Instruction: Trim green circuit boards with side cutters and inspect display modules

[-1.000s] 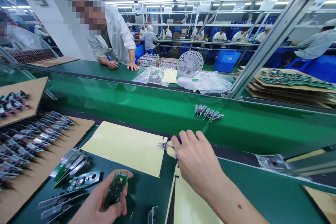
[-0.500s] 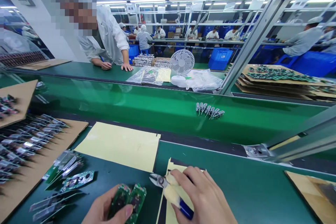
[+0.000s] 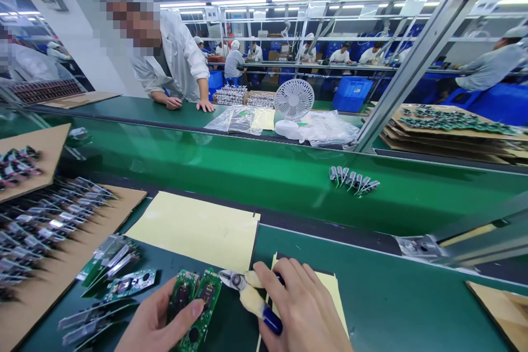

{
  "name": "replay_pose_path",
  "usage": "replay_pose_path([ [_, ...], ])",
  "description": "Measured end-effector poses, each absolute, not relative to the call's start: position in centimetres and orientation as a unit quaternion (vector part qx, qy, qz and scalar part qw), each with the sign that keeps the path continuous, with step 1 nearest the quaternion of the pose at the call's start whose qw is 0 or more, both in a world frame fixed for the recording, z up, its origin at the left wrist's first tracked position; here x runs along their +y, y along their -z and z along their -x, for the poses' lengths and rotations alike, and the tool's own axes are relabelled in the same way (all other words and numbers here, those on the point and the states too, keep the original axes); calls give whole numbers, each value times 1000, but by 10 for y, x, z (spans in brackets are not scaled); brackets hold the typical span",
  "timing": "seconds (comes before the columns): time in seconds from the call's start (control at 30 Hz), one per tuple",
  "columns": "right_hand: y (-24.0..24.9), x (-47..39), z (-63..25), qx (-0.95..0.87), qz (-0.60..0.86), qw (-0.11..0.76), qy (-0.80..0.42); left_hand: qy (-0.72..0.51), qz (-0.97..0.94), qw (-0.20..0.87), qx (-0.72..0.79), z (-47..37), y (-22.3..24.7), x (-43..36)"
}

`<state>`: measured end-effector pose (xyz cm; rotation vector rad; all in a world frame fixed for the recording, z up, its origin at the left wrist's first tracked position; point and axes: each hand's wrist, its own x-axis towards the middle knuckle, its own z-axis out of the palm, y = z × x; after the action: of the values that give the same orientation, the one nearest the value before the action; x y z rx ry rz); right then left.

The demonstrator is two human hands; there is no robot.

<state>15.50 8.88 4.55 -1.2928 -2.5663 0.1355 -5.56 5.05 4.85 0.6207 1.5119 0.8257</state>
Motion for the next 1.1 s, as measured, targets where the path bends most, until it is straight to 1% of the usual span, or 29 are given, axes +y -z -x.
replay_pose_path([
  [0.2, -47, 92, -151, -888, 439, 125, -51, -359, -292, 595, 657, 58, -46, 52],
  [0.4, -50, 100, -145, -894, 418, 156, -34, -353, -283, 566, 689, 59, -48, 56],
  [0.5, -50, 104, -140, -897, 410, 159, -55, -359, -283, 551, 698, 61, -53, 59],
  [0.57, -50, 106, -137, -886, 421, 156, -116, -362, -295, 544, 697, 64, -57, 61],
  [0.67, -53, 109, -130, -854, 437, 140, -245, -341, -319, 543, 698, 71, -62, 63],
  [0.77, -59, 117, -124, -826, 445, 122, -324, -324, -359, 525, 700, 78, -63, 67],
  [0.8, -61, 120, -122, -808, 448, 113, -367, -325, -372, 514, 701, 80, -63, 69],
  [0.9, -67, 131, -119, -699, 425, 61, -571, -330, -405, 492, 697, 84, -64, 72],
  [0.93, -69, 135, -118, -671, 408, 47, -618, -331, -409, 489, 696, 85, -64, 72],
  [0.97, -70, 137, -117, -666, 397, 41, -630, -334, -408, 485, 697, 86, -63, 72],
  [1.0, -71, 140, -117, -689, 403, 43, -601, -339, -405, 480, 701, 87, -63, 72],
  [1.03, -71, 141, -116, -736, 423, 45, -526, -344, -403, 472, 704, 88, -62, 72],
  [1.07, -72, 142, -115, -798, 447, 41, -403, -350, -401, 461, 710, 88, -61, 71],
  [1.1, -72, 143, -113, -849, 463, 28, -253, -357, -399, 448, 716, 89, -60, 70],
])
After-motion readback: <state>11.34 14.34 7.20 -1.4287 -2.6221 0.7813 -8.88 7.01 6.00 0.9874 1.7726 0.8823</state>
